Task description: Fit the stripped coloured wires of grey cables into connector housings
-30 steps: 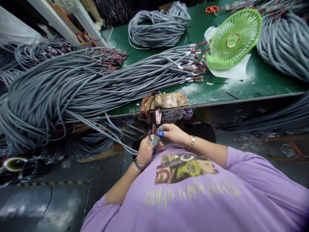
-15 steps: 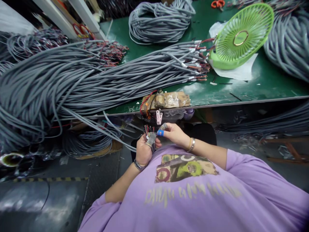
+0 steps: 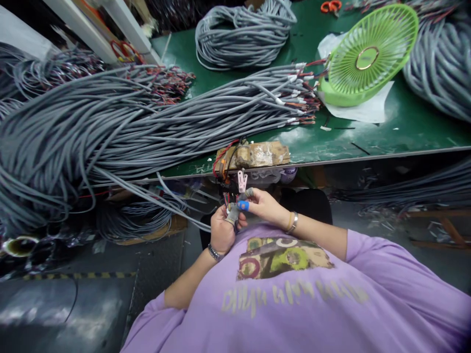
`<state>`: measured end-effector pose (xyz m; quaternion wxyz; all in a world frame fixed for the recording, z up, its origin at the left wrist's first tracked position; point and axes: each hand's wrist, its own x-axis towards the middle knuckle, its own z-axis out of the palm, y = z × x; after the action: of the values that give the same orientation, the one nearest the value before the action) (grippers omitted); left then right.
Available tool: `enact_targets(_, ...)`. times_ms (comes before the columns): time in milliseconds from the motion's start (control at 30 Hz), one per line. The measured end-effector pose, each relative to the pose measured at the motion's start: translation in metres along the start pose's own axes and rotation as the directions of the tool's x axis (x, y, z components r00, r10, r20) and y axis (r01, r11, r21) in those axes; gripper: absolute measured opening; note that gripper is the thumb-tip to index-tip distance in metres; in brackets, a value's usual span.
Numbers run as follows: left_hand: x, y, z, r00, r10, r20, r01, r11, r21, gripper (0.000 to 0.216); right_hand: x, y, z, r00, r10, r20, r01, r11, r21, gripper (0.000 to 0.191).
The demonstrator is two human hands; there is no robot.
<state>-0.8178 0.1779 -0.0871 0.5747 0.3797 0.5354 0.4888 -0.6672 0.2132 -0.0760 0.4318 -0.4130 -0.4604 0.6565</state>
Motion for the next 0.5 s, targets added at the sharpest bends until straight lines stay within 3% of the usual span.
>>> enact_targets(167,-0.0016,-0.0029,0.0019,1.0,-0.012,0.012,0.011,0.999,0.043,0.029,-0.0007,-0.0024,0.0046,0.998,0.065,0.021,-0.067,0.99,0.121,0.025)
enact_targets(400,-0.0033,-0.0027,0.0028,0.999,-0.007,-0.041,0.005,0.999,-0.047,0.032,-0.0005,0.0041,0.0039,0.983,0.115,-0.146,-0.098,0.988,0.121,0.021)
enact_targets(500,-0.0025,-0.0049,0.0018,0.999,-0.016,-0.041,0.015,0.999,-0.034,0.033,-0.0011,0.0016,0.0046,0.987,0.131,-0.095,-0.118,0.985,0.128,0.026)
